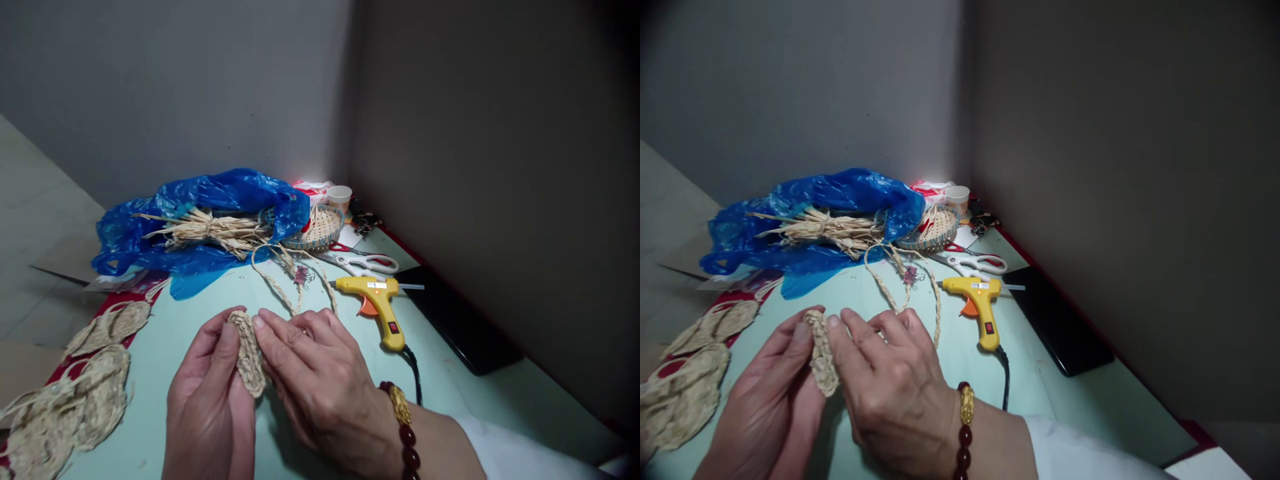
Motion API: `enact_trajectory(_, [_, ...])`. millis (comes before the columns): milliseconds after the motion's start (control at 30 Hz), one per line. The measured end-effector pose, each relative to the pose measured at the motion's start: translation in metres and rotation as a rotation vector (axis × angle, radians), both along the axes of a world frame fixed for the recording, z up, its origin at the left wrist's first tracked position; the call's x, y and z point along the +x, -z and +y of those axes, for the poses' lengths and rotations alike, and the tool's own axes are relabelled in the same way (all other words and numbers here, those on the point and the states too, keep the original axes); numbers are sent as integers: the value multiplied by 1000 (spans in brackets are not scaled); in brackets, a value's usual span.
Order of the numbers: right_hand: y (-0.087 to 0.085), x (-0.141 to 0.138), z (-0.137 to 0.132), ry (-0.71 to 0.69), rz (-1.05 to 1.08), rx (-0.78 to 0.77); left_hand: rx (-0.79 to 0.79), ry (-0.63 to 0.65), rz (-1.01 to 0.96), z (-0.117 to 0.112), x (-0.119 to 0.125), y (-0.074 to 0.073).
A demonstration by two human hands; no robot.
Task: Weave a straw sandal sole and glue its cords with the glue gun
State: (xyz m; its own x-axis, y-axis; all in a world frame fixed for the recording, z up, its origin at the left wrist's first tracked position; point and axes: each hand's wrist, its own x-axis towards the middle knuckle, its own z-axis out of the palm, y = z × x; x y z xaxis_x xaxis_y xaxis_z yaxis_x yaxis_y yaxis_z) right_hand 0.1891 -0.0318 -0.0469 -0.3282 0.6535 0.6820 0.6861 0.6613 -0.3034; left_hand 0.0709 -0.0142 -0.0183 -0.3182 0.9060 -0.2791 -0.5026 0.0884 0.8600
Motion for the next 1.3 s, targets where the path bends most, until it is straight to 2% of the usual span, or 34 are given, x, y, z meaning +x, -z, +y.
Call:
enact_trajectory(300, [6,0,0,-8,-32,6,3,-34,0,-1,4,3])
enact_trajectory(567, [2,-2,0,-39,22,-75,75,19,-129,-2,0,8])
enact_trajectory(667, [1,-3,-1,-35,25,-118,98,-6,-149,-3,0,6])
enact_trajectory(800, [3,-5,-2,-109,78,-185,90,11,-74,-4,1,4])
enact_trajectory(900, [2,-5,-1,-183,160,-207,67,51,-92,-4,-1,4])
enact_trajectory(1000, [-1,-2,-1,-149,267,-323,60,28,-107,-3,-5,3])
enact_trajectory(1100, [-5,0,-3,-62,338,-551,70,34,-91,-3,-6,1])
enact_trajectory(1200, [-8,2,-4,-49,330,-755,107,44,-39,-4,-5,-2])
enact_trajectory(1300, [-10,6,-1,-76,366,-774,128,65,47,-3,-7,-4])
